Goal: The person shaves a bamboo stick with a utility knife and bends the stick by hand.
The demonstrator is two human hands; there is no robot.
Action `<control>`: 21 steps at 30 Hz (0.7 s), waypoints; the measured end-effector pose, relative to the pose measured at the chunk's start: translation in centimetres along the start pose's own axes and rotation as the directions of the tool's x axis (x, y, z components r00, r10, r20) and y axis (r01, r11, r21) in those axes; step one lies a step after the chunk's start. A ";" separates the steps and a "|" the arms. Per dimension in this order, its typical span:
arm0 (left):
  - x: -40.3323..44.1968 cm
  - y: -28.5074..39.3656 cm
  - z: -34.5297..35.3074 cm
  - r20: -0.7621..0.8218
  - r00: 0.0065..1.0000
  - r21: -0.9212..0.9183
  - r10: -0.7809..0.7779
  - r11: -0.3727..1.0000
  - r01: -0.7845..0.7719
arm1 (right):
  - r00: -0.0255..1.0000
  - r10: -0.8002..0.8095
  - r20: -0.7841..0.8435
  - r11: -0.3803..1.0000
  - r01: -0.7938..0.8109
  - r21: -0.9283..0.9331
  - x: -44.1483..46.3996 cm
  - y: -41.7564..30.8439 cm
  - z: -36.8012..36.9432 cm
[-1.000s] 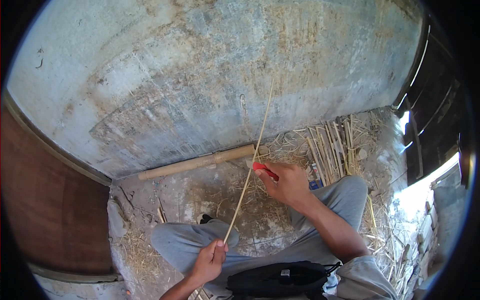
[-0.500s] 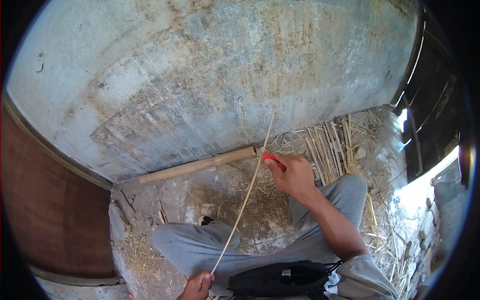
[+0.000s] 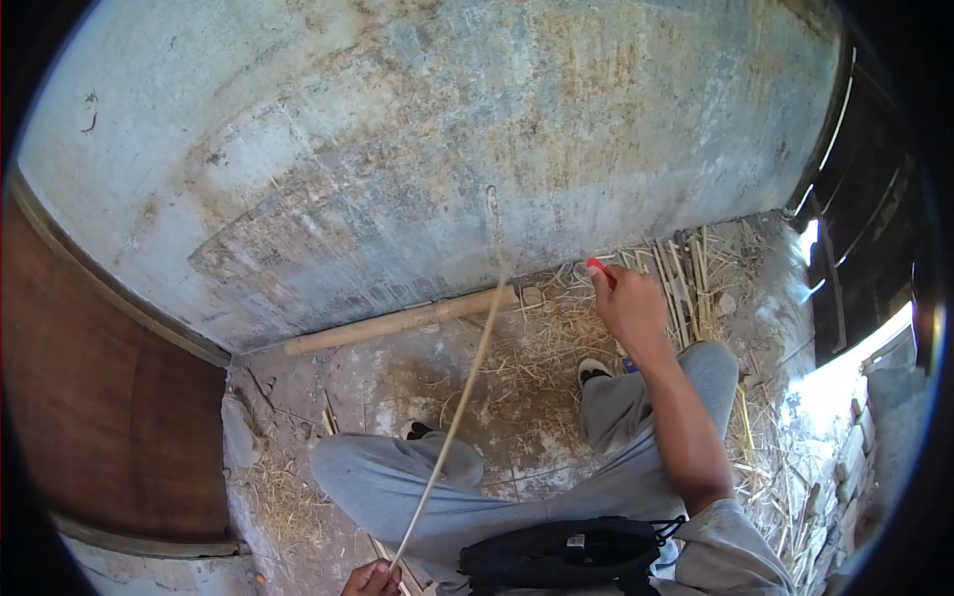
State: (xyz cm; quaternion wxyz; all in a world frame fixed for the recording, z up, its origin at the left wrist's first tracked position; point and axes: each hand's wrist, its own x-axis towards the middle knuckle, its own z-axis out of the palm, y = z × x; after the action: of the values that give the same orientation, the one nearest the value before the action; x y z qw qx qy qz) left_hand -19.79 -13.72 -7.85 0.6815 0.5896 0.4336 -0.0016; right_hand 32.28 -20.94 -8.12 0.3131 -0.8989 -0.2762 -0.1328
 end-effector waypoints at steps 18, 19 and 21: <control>13.9 10.9 8.0 0.206 0.977 -0.287 -0.054 0.951 0.113 | 0.750 -0.577 0.322 0.686 0.231 0.690 -10.4 -6.8 -0.1; 14.4 10.9 8.3 0.207 0.977 -0.288 -0.054 0.951 0.114 | 0.739 -0.583 0.338 0.692 0.234 0.683 -10.4 -6.8 -0.2; 15.3 10.7 8.6 0.167 0.986 -0.232 0.000 0.972 0.039 | 0.730 -0.584 0.354 0.699 0.231 0.677 -10.7 -6.5 0.1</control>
State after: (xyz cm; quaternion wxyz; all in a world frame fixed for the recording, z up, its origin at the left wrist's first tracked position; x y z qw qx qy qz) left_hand 0.27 -9.59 -8.98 0.7797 0.4986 0.3786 -0.0062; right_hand 19.84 -21.01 -9.43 0.4446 -0.6642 -0.5813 0.1524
